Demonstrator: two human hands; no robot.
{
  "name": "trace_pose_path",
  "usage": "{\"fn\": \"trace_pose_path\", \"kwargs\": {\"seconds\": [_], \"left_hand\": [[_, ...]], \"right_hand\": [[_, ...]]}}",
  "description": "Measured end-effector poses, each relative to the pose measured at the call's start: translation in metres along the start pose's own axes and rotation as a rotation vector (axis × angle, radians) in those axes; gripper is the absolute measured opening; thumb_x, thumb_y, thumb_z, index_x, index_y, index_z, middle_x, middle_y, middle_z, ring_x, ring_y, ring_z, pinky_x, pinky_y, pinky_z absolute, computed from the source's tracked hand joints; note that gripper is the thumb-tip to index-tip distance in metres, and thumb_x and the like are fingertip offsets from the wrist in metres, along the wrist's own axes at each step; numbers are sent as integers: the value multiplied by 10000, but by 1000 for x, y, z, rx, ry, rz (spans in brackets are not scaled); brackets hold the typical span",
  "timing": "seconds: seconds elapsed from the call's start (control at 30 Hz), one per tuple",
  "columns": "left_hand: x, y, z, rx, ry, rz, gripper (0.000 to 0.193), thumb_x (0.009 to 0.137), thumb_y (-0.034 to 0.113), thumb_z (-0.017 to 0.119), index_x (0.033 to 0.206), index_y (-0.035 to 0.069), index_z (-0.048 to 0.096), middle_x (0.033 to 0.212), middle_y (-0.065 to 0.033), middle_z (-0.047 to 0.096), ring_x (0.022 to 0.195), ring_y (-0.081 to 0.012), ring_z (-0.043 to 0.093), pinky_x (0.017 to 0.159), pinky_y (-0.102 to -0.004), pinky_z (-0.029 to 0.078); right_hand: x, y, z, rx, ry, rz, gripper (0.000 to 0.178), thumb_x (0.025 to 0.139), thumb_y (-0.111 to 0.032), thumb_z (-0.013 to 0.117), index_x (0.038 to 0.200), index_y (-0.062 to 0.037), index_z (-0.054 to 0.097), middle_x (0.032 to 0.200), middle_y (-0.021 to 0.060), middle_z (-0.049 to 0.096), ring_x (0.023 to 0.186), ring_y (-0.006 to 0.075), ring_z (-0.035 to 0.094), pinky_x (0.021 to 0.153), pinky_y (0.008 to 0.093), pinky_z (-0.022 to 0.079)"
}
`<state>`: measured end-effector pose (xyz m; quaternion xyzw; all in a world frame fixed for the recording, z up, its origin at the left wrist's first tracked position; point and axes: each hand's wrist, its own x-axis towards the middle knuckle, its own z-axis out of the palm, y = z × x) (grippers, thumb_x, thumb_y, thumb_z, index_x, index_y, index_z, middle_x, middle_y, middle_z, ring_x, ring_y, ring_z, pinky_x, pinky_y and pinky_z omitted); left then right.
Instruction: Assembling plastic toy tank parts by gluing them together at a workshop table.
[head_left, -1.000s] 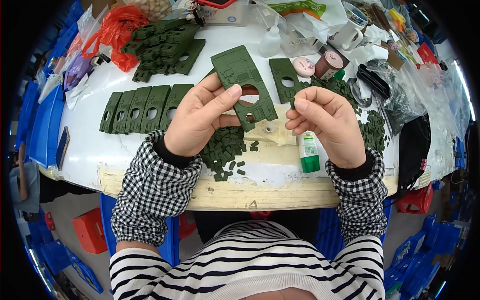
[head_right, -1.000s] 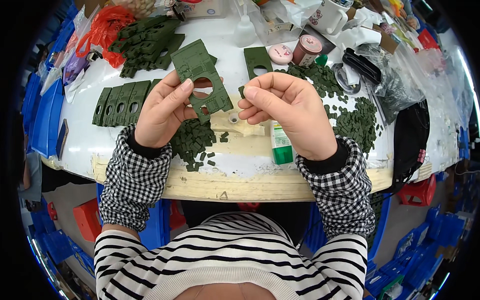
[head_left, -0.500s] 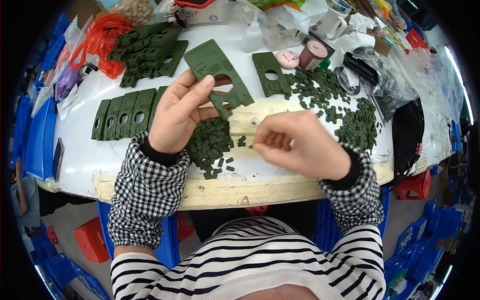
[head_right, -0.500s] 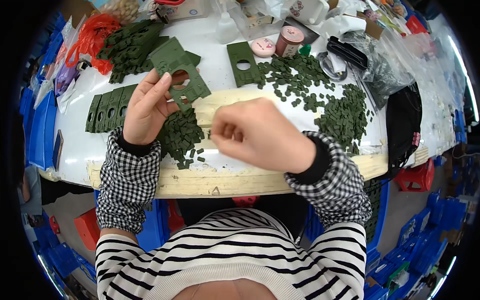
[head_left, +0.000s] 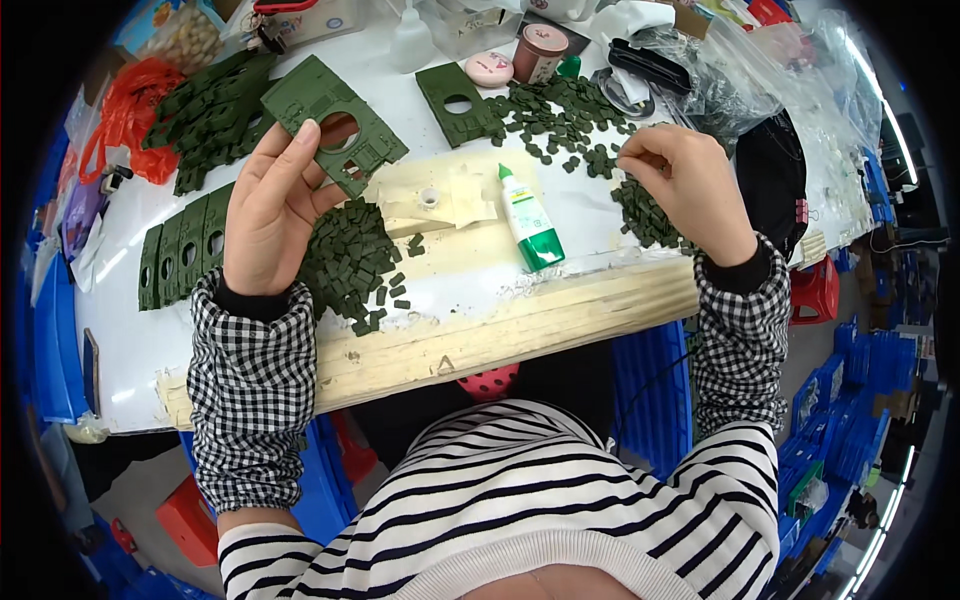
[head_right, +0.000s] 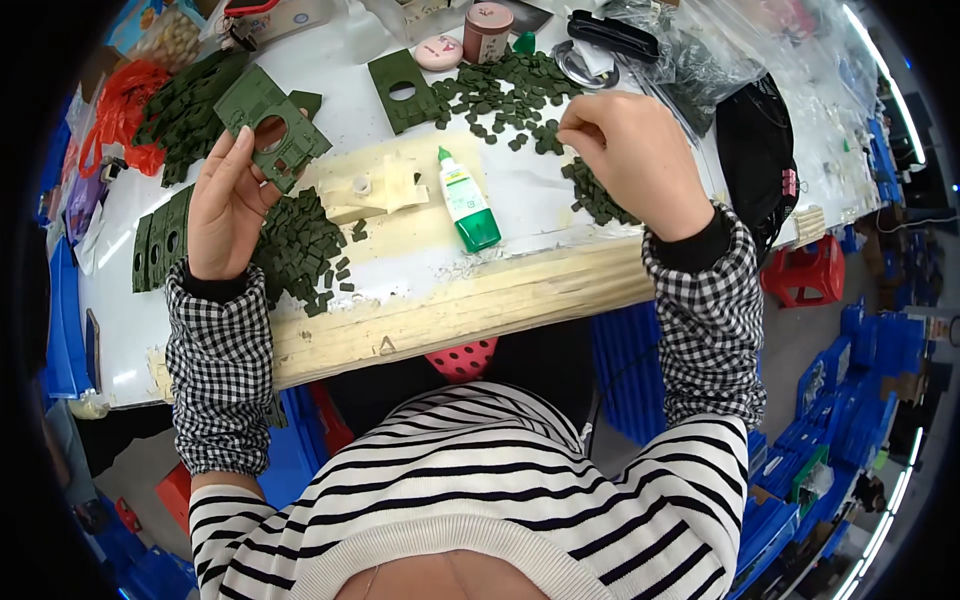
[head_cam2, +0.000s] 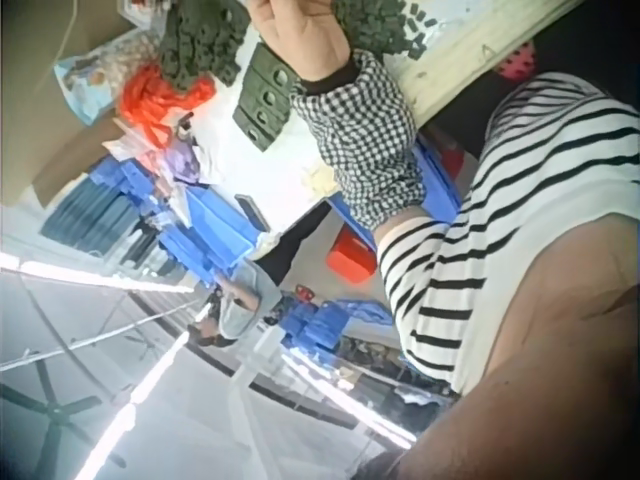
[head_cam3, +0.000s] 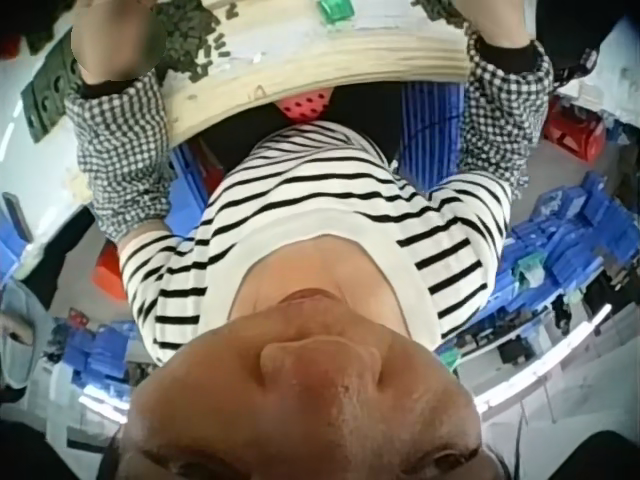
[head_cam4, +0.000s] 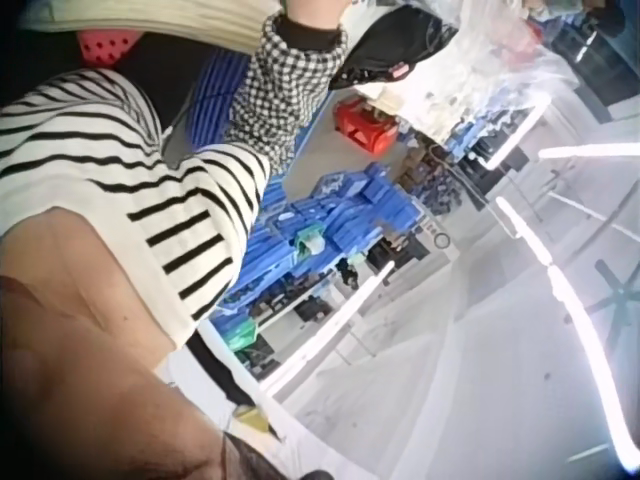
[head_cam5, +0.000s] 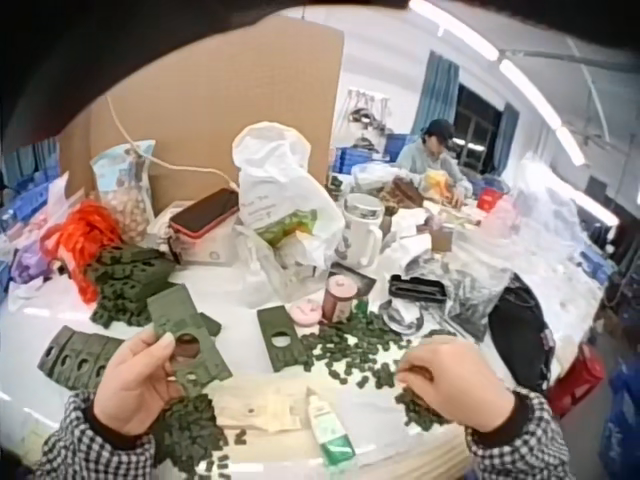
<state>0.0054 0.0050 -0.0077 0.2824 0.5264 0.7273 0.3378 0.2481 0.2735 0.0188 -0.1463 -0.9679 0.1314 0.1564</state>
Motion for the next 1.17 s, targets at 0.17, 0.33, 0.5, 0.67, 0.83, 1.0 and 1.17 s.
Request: {"fn": "trace_pose_path", "kwargs": {"seconds": [0.17,0.33,0.5,0.67,0.83,1.0,1.17], "left_hand": [[3,-5,-11,-10,-79,32,355,1037,245,524,1321,33,543,1229,-79,663,1050,-145,677,861,-278,578],[15,-8,-38,7,-202,77,382,1066,239,445,1367,10,500,1336,-104,600,1201,-200,602,1046,-363,493],[6,1,-20,-1,12,73,216,1006,253,592,1103,75,666,898,9,723,726,-71,678,638,-226,570],[31,-1,-62,-63,-79,41,413,1069,192,412,1398,-56,434,1423,-161,518,1334,-260,487,1183,-429,365],[27,4,-32,-20,-14,74,366,1055,179,456,1333,-58,486,1378,-172,545,1312,-269,507,1148,-406,408],[16,6,8,4,215,74,414,1063,163,431,1398,-80,414,1463,-204,458,1372,-281,443,1201,-419,347],[17,6,-4,38,196,63,461,1057,185,459,1436,-66,385,1483,-187,446,1392,-284,424,1170,-398,378]], "right_hand": [[-14,39,19,-104,-106,-148,85,820,-108,711,848,-29,721,814,114,683,852,305,610,777,415,502],[-16,51,28,-99,-105,-160,114,918,-116,658,924,-14,708,869,130,655,804,290,629,747,393,509],[-21,36,31,-259,88,-191,104,915,-100,641,972,-15,621,823,143,637,776,353,616,772,407,465],[-26,18,27,-106,341,-181,84,947,-55,565,943,-6,496,807,217,582,810,414,593,688,453,461],[-35,14,34,-123,549,-256,63,906,-44,598,932,10,579,851,199,622,834,395,614,719,435,484],[-46,15,24,-80,597,-290,67,879,-41,629,919,4,658,845,174,659,812,367,647,715,406,509],[-57,10,23,-25,619,-214,65,858,-38,664,913,-26,694,867,158,691,801,321,680,709,360,528]]}}
